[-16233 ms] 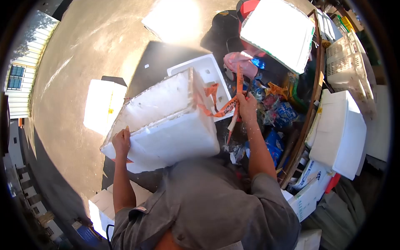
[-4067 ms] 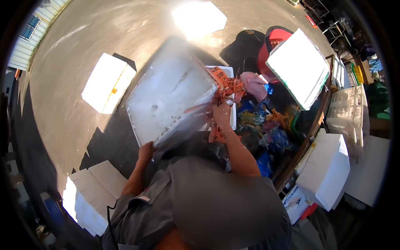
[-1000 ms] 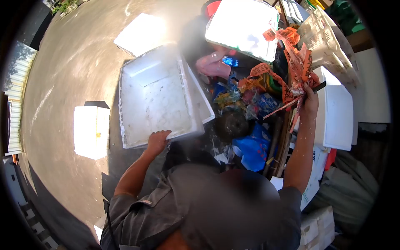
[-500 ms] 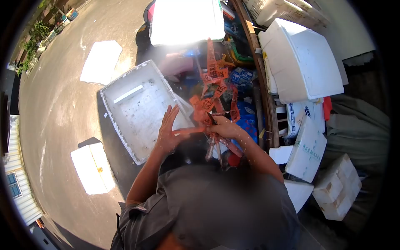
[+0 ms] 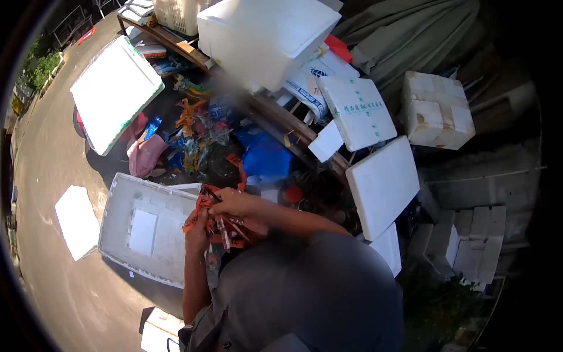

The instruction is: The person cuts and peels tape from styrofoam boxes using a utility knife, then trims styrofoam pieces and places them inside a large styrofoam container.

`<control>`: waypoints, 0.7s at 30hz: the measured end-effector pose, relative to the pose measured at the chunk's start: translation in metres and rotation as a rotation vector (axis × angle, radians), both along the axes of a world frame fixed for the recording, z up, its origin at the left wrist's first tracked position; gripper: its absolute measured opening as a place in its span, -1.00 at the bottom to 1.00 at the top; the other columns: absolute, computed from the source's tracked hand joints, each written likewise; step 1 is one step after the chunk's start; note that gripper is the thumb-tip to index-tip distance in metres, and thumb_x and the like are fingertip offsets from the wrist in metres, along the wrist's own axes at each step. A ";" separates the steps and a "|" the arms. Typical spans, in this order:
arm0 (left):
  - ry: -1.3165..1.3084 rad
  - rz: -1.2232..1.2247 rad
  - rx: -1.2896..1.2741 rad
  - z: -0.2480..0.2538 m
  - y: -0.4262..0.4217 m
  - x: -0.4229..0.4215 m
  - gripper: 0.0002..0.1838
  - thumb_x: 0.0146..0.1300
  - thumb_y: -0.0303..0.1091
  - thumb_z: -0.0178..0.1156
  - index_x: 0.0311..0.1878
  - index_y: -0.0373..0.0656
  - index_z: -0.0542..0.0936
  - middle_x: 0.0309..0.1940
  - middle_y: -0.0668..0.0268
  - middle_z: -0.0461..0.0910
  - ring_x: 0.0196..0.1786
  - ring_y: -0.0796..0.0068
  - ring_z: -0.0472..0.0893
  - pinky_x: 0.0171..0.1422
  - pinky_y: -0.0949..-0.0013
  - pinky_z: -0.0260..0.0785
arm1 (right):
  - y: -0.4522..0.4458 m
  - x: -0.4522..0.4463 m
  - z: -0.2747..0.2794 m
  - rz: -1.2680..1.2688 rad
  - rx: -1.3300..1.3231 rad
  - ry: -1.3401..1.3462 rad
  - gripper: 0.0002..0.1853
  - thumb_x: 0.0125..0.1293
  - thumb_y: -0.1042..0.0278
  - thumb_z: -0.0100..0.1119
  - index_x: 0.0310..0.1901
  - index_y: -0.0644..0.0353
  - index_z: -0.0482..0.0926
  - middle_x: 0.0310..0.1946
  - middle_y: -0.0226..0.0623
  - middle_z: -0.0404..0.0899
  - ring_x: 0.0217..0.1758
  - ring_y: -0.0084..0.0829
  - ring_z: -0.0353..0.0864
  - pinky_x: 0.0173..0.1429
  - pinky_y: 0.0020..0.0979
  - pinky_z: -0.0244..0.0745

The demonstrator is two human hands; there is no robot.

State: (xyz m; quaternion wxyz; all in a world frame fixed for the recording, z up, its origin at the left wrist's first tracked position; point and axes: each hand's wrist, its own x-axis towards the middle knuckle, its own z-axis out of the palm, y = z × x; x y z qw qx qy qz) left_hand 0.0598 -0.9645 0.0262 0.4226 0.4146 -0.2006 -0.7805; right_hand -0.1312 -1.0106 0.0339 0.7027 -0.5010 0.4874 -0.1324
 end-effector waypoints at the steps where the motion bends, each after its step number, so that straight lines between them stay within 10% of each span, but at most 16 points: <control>1: -0.043 -0.029 -0.013 -0.008 -0.003 0.004 -0.60 0.50 -0.26 0.13 0.26 -0.31 0.49 0.00 0.22 0.65 -0.01 0.46 0.64 0.10 0.38 0.51 | 0.008 0.002 -0.004 -0.125 -0.065 -0.066 -0.61 0.38 0.15 0.21 0.05 0.30 0.59 -0.10 -0.16 0.68 -0.07 -0.39 0.67 -0.02 -0.36 0.55; 7: 0.028 0.205 -0.137 -0.063 -0.040 0.019 -0.62 0.47 -0.25 0.16 0.24 -0.24 0.47 -0.01 0.19 0.63 -0.02 0.38 0.67 -0.01 0.31 0.63 | 0.027 -0.034 0.027 -1.244 0.193 -0.608 -0.76 0.54 0.21 0.05 -0.05 0.23 0.53 -0.15 -0.14 0.68 -0.24 -0.39 0.71 -0.23 -0.31 0.66; 15: -0.070 0.363 -0.331 0.028 -0.160 -0.002 -0.52 0.46 -0.05 0.13 0.24 -0.20 0.46 -0.08 0.12 0.63 -0.12 0.33 0.70 -0.16 0.30 0.64 | 0.078 -0.170 -0.015 -1.214 -0.132 -0.038 -0.77 0.49 0.22 0.12 -0.18 0.23 0.56 -0.42 -0.31 0.64 -0.48 -0.50 0.60 -0.32 -0.41 0.54; 21: -0.384 0.231 -0.621 0.085 -0.228 -0.054 -0.43 0.48 0.08 0.04 0.36 -0.13 0.39 0.30 0.14 0.34 0.24 0.20 0.47 0.26 0.11 0.38 | 0.150 -0.201 -0.085 -1.327 -0.020 0.273 -0.65 0.38 0.11 0.17 -0.25 0.33 0.63 -0.40 -0.20 0.67 -0.40 -0.37 0.64 -0.27 -0.28 0.52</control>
